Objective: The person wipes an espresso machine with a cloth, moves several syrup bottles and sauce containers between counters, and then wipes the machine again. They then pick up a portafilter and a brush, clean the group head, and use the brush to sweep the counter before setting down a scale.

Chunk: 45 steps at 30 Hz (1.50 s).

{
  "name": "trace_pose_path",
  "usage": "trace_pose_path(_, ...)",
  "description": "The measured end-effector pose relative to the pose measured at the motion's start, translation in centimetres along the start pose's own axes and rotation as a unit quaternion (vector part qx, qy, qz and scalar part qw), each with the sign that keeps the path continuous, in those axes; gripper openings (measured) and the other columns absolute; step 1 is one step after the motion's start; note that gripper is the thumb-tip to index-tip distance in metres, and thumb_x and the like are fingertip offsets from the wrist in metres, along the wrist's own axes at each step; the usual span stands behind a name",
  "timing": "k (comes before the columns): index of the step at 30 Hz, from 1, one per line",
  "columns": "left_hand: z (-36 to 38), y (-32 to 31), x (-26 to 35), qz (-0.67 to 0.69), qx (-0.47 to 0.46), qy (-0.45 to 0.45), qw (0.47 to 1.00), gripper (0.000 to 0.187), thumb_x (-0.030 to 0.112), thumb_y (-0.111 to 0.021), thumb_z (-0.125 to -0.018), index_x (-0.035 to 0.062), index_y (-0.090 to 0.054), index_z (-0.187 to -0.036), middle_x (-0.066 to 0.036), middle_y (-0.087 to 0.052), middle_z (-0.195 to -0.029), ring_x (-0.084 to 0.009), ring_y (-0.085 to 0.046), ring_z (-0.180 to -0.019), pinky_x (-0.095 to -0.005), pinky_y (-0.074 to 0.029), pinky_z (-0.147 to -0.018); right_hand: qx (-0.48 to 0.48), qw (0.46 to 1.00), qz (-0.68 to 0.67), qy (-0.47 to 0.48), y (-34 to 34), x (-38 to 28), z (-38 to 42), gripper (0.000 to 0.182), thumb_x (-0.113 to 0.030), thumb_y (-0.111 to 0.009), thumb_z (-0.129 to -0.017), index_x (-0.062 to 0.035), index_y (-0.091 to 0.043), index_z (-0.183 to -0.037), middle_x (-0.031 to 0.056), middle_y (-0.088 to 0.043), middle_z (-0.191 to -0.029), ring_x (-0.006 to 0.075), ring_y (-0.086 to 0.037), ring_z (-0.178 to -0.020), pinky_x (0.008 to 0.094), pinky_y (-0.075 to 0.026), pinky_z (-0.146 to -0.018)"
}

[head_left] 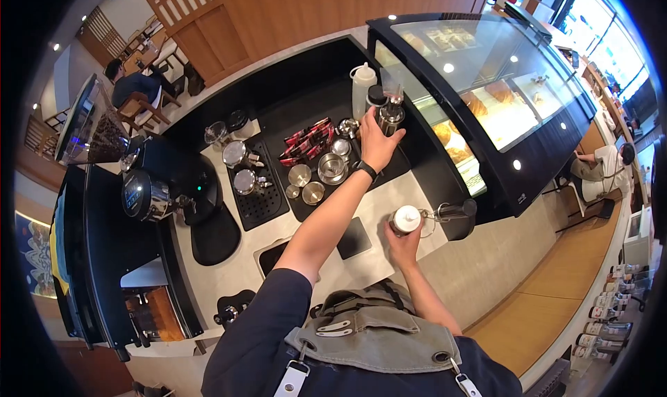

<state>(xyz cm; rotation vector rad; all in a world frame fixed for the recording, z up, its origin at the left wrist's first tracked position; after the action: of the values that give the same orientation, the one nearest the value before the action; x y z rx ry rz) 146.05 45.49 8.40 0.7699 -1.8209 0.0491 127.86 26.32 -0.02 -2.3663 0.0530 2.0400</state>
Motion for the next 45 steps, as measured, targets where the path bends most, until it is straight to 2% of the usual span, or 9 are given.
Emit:
trace_pose_path(22, 4.1, 2.7, -0.6, 0.057, 0.068, 0.015, 0.996, 0.069, 0.022, -0.091, -0.074, -0.0012, -0.052, -0.126, -0.018, -0.054, -0.120, -0.0363, -0.056, -0.114, -0.0431, -0.045, -0.102, -0.029, 0.999, 0.031, -0.024, 0.6, 0.8, 0.1, 0.073, -0.010, -0.083, -0.087, 0.0003, -0.035, -0.142, 0.0141, -0.064, -0.120, 0.0205, -0.067, -0.109, 0.0357, -0.056, -0.093)
trace_pose_path(26, 5.1, 3.1, -2.1, 0.134, 0.071, 0.017, 0.988, 0.066, 0.022, -0.091, -0.077, 0.0003, -0.053, -0.125, -0.016, -0.055, -0.118, -0.0319, -0.056, -0.111, -0.0438, -0.045, -0.099, -0.026, 0.998, 0.055, -0.007, 0.9, 1.3, 0.0, 0.071, -0.013, -0.084, -0.086, 0.0001, -0.038, -0.139, 0.0136, -0.064, -0.121, 0.0216, -0.067, -0.109, 0.0368, -0.055, -0.095)
trace_pose_path(28, 5.4, 3.8, -1.6, 0.173, 0.082, 0.012, 0.981, 0.063, 0.015, -0.091, -0.079, 0.0022, -0.052, -0.126, -0.010, -0.061, -0.114, -0.0218, -0.063, -0.102, -0.0365, -0.051, -0.091, -0.011, 0.998, 0.054, -0.008, 1.1, 1.6, 0.0, 0.067, -0.016, -0.087, -0.084, -0.0017, -0.041, -0.131, 0.0120, -0.066, -0.117, 0.0219, -0.067, -0.106, 0.0376, -0.054, -0.095)
trace_pose_path(31, 6.0, 4.6, -0.5, 0.283, 0.084, 0.040, 0.955, 0.065, 0.006, -0.090, -0.080, 0.0031, -0.048, -0.130, -0.006, -0.065, -0.111, -0.0136, -0.067, -0.092, -0.0278, -0.056, -0.081, -0.033, 0.997, 0.070, -0.019, 1.0, 2.9, 0.1, 0.075, -0.013, -0.084, -0.086, 0.0005, -0.038, -0.143, 0.0164, -0.061, -0.126, 0.0256, -0.064, -0.117, 0.0393, -0.052, -0.100)
trace_pose_path(34, 6.7, 7.2, 1.3, 0.230, 0.104, 0.007, 0.968, 0.072, 0.004, -0.090, -0.080, 0.0022, -0.046, -0.137, -0.007, -0.065, -0.115, -0.0142, -0.067, -0.098, -0.0284, -0.055, -0.086, -0.034, 0.996, 0.081, -0.005, 1.0, 3.9, 0.1, 0.075, -0.012, -0.084, -0.086, -0.0011, -0.038, -0.144, 0.0168, -0.059, -0.128, 0.0266, -0.063, -0.119, 0.0398, -0.050, -0.102)
trace_pose_path(36, 7.4, 9.1, 3.4, 0.327, 0.105, 0.019, 0.939, 0.071, 0.004, -0.091, -0.078, 0.0011, -0.049, -0.135, -0.010, -0.061, -0.128, -0.0146, -0.063, -0.108, -0.0302, -0.055, -0.090, -0.033, 0.998, 0.051, 0.004, 1.0, 3.4, 0.1, 0.075, -0.012, -0.084, -0.085, -0.0017, -0.039, -0.144, 0.0167, -0.059, -0.128, 0.0273, -0.062, -0.120, 0.0403, -0.049, -0.103)
trace_pose_path(40, 8.7, 14.7, 5.1, 0.168, 0.048, 0.035, 0.984, 0.056, 0.009, -0.090, -0.080, -0.0010, -0.057, -0.125, -0.009, -0.067, -0.117, -0.0166, -0.065, -0.101, -0.0308, -0.054, -0.088, -0.023, 0.999, -0.017, -0.016, 0.6, 4.3, 0.1, 0.075, -0.011, -0.084, -0.083, -0.0022, -0.040, -0.144, 0.0169, -0.057, -0.130, 0.0283, -0.060, -0.122, 0.0403, -0.048, -0.106)
trace_pose_path(43, 9.7, 18.9, 5.7, 0.148, 0.058, 0.028, 0.987, 0.057, -0.001, -0.089, -0.076, -0.0011, -0.059, -0.124, -0.006, -0.069, -0.108, -0.0149, -0.066, -0.090, -0.0298, -0.056, -0.081, -0.045, 0.997, -0.045, -0.034, 0.7, 1.8, 1.3, 0.075, -0.010, -0.084, -0.079, -0.0038, -0.044, -0.142, 0.0151, -0.053, -0.134, 0.0269, -0.055, -0.128, 0.0398, -0.043, -0.112)
trace_pose_path(45, 10.2, 20.3, 6.5, 0.251, -0.010, 0.031, 0.967, 0.069, 0.007, -0.093, -0.070, -0.0029, -0.056, -0.127, -0.010, -0.067, -0.114, -0.0183, -0.066, -0.097, -0.0362, -0.057, -0.089, -0.054, 0.998, 0.029, 0.024, 1.8, -2.2, 3.4, 0.076, -0.014, -0.087, -0.076, -0.0071, -0.047, -0.140, 0.0146, -0.057, -0.132, 0.0285, -0.057, -0.127, 0.0397, -0.046, -0.110)
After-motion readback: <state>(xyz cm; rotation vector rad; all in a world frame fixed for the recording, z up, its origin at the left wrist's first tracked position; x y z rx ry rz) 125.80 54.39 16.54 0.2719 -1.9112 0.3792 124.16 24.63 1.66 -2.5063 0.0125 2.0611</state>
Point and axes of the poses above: each hand's wrist, its own z-axis away from the middle knuckle, its own y-axis out of the back of the hand, x = y × z, the point moved 10 cm from there along -z, towards the middle knuckle
